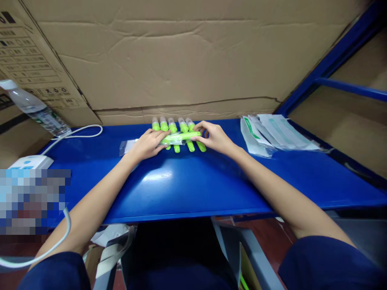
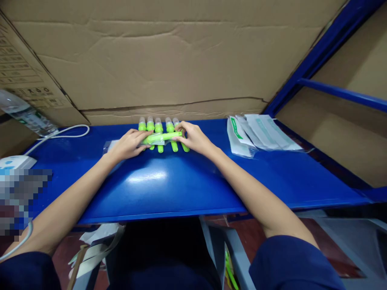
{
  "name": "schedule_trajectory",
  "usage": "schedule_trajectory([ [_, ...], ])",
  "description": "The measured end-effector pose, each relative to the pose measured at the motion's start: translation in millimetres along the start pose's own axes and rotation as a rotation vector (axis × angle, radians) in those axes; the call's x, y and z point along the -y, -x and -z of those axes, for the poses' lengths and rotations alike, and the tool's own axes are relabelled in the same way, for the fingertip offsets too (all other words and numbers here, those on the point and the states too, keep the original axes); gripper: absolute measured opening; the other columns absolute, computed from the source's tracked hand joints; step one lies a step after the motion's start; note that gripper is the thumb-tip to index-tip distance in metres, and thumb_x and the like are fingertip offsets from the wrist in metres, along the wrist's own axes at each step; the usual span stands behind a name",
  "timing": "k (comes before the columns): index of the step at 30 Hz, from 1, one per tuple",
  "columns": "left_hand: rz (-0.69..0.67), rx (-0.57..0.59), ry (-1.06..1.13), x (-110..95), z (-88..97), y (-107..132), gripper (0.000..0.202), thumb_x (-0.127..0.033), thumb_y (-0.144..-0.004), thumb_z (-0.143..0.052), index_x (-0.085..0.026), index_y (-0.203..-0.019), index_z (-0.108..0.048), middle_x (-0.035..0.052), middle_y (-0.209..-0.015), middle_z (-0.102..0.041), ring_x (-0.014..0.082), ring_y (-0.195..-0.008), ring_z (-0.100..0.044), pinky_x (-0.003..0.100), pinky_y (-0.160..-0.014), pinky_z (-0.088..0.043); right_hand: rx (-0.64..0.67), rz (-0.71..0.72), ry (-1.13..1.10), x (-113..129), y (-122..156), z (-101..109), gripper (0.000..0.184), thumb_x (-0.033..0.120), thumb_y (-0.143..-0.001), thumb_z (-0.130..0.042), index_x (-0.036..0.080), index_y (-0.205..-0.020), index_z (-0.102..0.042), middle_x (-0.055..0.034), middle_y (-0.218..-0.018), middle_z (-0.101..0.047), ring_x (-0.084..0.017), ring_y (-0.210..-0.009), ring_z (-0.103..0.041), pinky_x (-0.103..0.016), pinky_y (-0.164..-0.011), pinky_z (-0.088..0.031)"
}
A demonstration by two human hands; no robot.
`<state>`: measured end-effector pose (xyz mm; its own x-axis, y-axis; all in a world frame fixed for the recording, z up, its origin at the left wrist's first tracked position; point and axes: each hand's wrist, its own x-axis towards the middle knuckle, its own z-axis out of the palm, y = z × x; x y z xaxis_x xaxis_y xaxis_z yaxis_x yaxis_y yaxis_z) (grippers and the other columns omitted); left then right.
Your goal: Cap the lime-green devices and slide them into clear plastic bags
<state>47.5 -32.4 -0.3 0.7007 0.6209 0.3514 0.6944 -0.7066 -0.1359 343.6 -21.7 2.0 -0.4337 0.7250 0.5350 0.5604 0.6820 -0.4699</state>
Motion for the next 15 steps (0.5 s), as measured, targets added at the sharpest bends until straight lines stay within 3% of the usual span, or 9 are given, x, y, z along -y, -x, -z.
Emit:
schedule_trajectory([
  [4, -0.008, 0.001, -0.008, -2, -0.8, -1, 0.052, -0.038, -0.101, -0.051, -0.011, -0.145, -0.050, 0.0176, -0.132, -0.069, 0.0288, -0.117, -0.067, 0.041, -0.101, -0.043, -0.023, -0.040, -0.115, 4, 2, -6, 0.031, 0.043, -0.079, -0.077, 0.016, -0.089, -0.068, -0.0069, -0.083, -0.072, -0.017, -0.068, -0.063, -0.028, -0.065, -0.049],
  [11, 0.012, -0.014, 0.018, 5, -2.9, 2, 0.051, -0.036, -0.103, -0.049, -0.013, -0.148, -0.048, 0.0177, -0.137, -0.066, 0.0284, -0.124, -0.064, 0.041, -0.103, -0.041, 0.164, -0.177, -0.472, 1, 0, 2, 0.041, 0.048, -0.081, -0.072, 0.016, -0.105, -0.079, -0.0084, -0.091, -0.077, -0.021, -0.077, -0.071, -0.032, -0.071, -0.056],
  [15, -0.008, 0.008, -0.001, 3, -5.0, 0, 0.049, -0.035, -0.104, -0.045, -0.010, -0.146, -0.049, 0.0197, -0.136, -0.066, 0.0294, -0.122, -0.065, 0.042, -0.101, -0.043, 0.185, -0.173, -0.465, -4, -1, 5, 0.044, 0.052, -0.080, -0.073, 0.015, -0.104, -0.081, -0.0087, -0.085, -0.076, -0.018, -0.070, -0.067, -0.030, -0.065, -0.054],
])
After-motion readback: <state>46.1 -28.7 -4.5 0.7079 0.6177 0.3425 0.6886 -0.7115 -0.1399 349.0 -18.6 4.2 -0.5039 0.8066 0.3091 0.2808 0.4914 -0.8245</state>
